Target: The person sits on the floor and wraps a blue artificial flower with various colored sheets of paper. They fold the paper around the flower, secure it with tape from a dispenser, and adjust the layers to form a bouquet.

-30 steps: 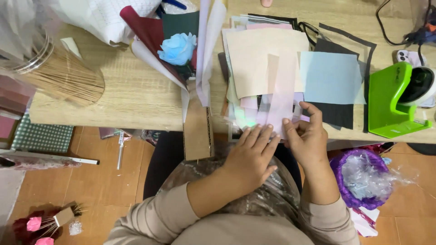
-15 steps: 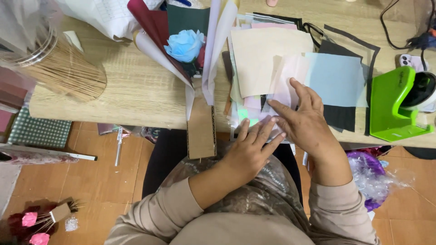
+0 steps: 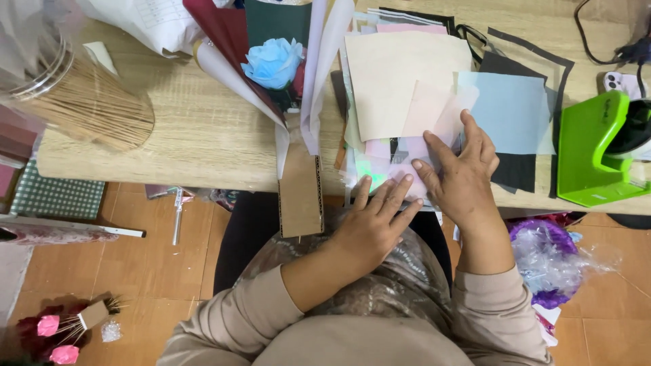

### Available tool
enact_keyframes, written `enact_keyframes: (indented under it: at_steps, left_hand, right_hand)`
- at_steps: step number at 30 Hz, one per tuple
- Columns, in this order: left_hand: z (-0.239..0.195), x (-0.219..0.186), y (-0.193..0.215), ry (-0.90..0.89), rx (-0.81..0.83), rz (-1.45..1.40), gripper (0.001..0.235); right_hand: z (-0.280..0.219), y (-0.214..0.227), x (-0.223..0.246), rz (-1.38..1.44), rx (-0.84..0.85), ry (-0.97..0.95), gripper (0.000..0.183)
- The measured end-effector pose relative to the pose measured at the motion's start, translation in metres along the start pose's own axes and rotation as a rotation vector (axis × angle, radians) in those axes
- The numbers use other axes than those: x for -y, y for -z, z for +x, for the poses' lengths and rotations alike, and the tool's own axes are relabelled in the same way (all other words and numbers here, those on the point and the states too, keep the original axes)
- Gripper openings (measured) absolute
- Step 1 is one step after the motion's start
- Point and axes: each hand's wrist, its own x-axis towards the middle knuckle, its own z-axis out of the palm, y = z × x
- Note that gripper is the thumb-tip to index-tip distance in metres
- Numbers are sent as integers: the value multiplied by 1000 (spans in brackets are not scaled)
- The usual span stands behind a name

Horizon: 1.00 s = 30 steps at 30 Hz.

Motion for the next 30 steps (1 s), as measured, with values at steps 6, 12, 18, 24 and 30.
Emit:
enact_keyframes:
  at_steps: [6,12,18,24,30]
  left_hand:
    - [2,2,-5,-9,21,-16,85]
    - [1,3,-14,0,-67,-8,83]
    - [2,3,-21,18,-101,5,84]
    - [7,2,-9,27,-128,9,80]
    - [12,3,5,21,-74,42,77]
  right_hand:
    - [-3,-6,-6,41,-40,45,50]
    - [-5,-10,-7,69,-60,66,50]
    - [-9,-11,-13,131,-160,144,59]
    - [-35,33,-52,251,-560,167,45]
    - [-72,89,-132,57,-937,-206,13]
